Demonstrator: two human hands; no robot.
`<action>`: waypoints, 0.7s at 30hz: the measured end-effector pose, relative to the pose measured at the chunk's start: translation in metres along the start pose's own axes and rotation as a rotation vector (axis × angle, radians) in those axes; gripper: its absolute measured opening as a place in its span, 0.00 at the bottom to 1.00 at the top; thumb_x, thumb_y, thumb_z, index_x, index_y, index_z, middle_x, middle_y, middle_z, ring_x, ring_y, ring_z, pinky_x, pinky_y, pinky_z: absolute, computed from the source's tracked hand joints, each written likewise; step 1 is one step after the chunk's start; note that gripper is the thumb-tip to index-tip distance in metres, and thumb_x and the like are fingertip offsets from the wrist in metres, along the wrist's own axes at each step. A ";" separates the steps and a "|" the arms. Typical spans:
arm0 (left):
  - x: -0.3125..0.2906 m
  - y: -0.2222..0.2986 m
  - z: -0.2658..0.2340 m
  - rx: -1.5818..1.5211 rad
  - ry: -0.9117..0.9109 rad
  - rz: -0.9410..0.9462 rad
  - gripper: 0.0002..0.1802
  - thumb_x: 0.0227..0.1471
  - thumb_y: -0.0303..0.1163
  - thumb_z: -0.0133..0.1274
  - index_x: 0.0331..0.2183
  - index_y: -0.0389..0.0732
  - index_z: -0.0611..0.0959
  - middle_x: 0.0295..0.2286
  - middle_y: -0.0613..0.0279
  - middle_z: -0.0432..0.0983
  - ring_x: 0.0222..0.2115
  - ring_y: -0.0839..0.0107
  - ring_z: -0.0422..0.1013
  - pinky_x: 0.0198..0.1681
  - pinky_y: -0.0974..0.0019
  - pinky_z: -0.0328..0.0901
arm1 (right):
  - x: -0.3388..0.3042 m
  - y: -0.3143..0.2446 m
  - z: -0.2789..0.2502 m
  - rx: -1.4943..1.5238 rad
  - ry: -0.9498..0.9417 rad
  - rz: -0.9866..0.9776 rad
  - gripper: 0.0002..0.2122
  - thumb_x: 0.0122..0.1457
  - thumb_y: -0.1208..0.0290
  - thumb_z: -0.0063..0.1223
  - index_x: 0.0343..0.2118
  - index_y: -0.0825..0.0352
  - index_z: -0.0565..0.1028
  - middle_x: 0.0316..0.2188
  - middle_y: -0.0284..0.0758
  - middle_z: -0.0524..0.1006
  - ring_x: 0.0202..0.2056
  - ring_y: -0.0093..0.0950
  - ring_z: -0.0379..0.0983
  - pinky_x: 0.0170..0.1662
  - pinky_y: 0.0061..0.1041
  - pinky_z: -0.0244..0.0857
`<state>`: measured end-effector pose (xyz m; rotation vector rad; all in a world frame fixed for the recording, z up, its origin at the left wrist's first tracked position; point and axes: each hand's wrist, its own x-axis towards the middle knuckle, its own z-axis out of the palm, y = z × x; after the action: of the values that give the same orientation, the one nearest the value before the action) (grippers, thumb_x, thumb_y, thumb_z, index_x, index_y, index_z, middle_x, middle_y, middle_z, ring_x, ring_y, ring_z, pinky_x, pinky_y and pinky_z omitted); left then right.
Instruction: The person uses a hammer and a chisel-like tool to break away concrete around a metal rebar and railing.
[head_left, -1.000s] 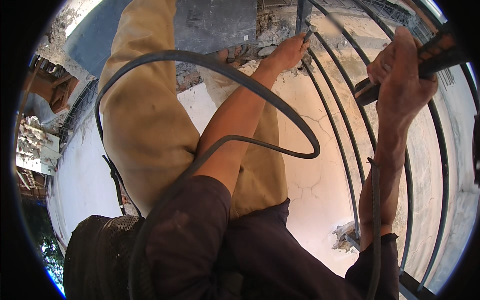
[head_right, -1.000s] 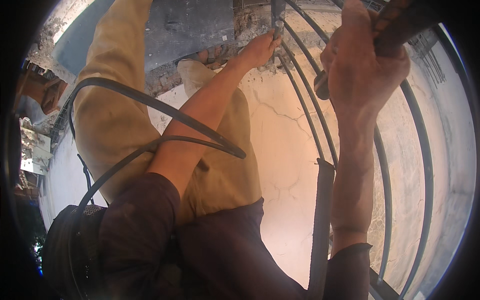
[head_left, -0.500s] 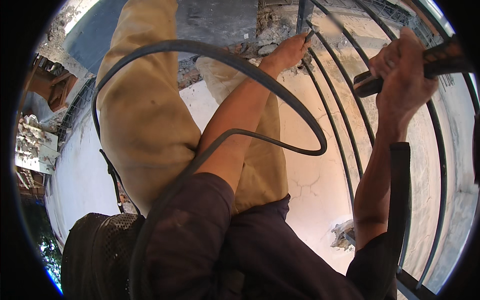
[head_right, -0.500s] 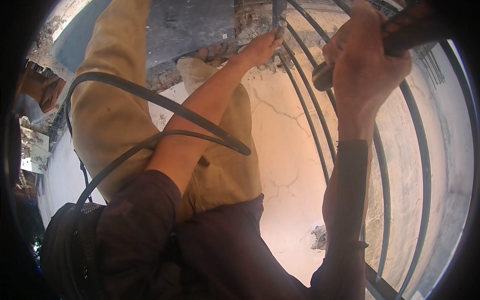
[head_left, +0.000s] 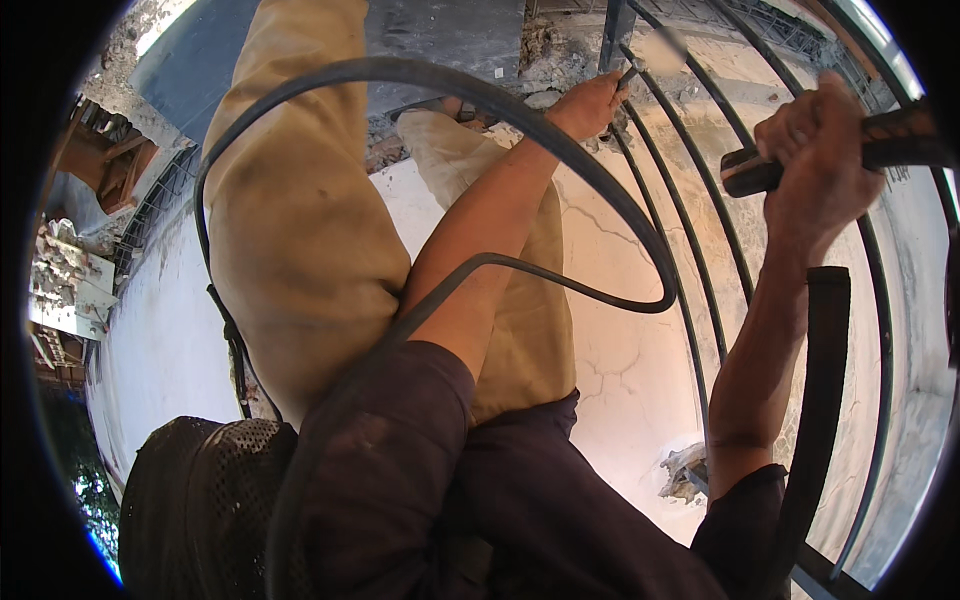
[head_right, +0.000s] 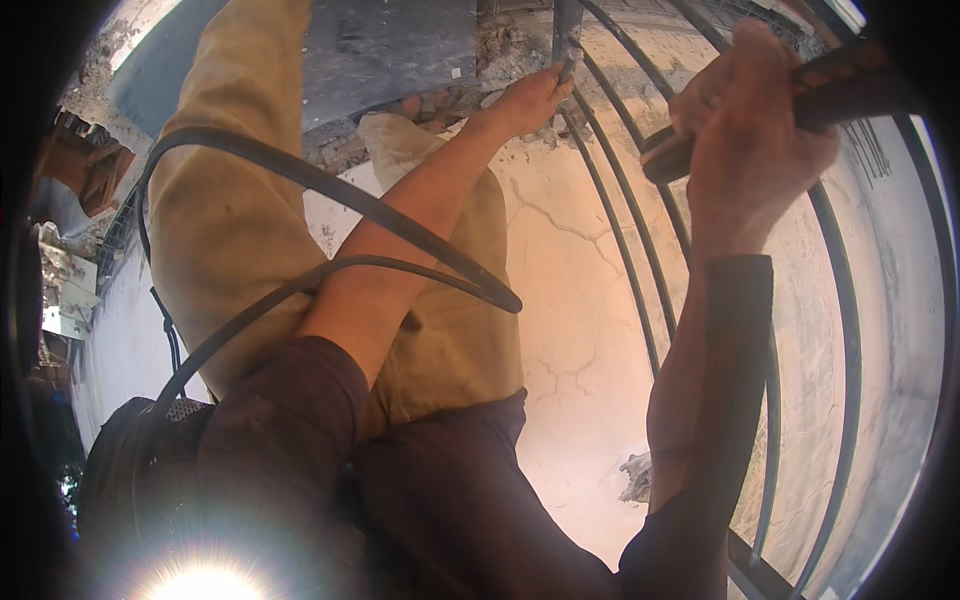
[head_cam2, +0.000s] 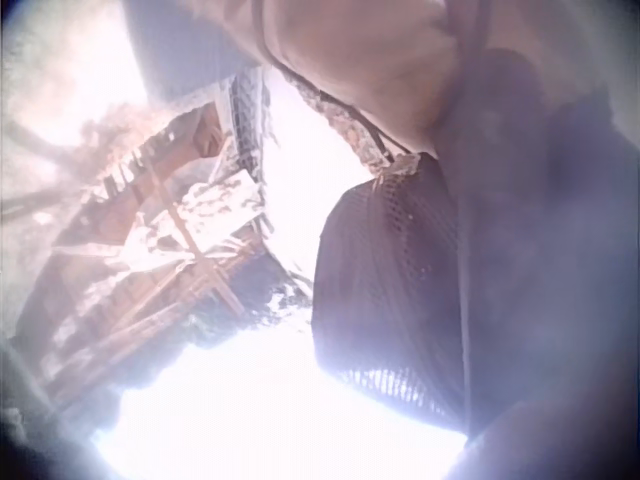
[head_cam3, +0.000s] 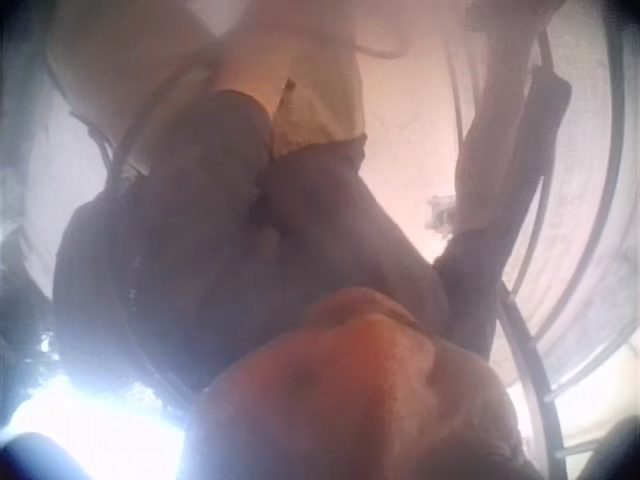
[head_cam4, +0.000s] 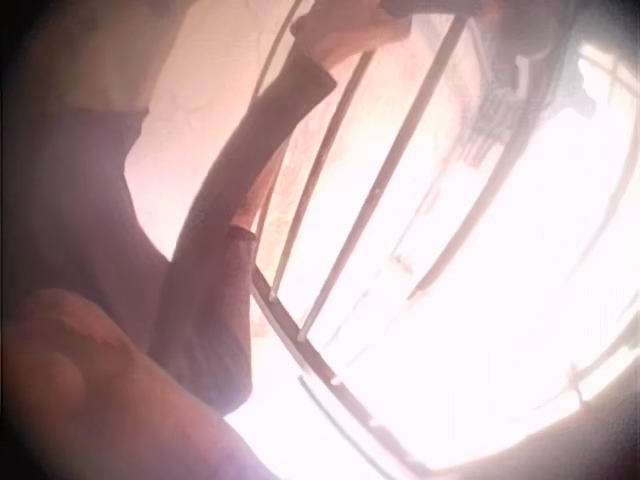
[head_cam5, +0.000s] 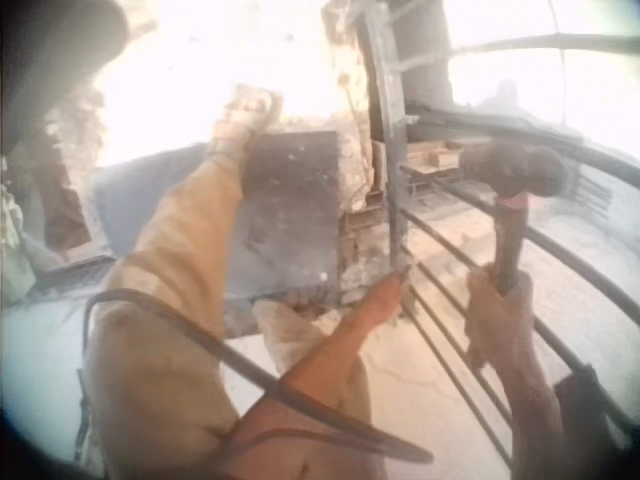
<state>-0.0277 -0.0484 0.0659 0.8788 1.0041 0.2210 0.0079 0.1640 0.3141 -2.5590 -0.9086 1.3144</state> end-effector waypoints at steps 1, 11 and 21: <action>-0.001 0.001 0.003 -0.011 -0.001 0.017 0.26 0.65 0.46 0.40 0.54 0.35 0.68 0.44 0.42 0.74 0.47 0.47 0.70 0.50 0.52 0.64 | -0.013 0.047 0.004 -0.183 0.019 0.162 0.10 0.56 0.67 0.52 0.22 0.66 0.68 0.13 0.27 0.64 0.13 0.18 0.57 0.18 0.26 0.54; 0.002 0.001 -0.005 -0.005 -0.068 -0.007 0.20 0.66 0.44 0.39 0.49 0.38 0.69 0.43 0.44 0.75 0.47 0.47 0.70 0.49 0.50 0.64 | 0.000 -0.093 -0.045 -0.121 -0.089 -0.152 0.14 0.63 0.69 0.48 0.19 0.60 0.64 0.12 0.23 0.61 0.13 0.12 0.53 0.15 0.15 0.46; 0.010 0.002 -0.011 0.021 -0.087 -0.073 0.24 0.66 0.46 0.38 0.53 0.36 0.69 0.43 0.42 0.73 0.47 0.47 0.69 0.51 0.50 0.63 | -0.040 0.024 0.010 -0.169 -0.277 0.540 0.13 0.56 0.66 0.55 0.20 0.60 0.64 0.12 0.22 0.60 0.11 0.12 0.53 0.13 0.17 0.47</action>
<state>-0.0305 -0.0360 0.0589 0.8621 0.9566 0.1093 -0.0063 0.1201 0.3272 -2.9308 -0.3720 1.8365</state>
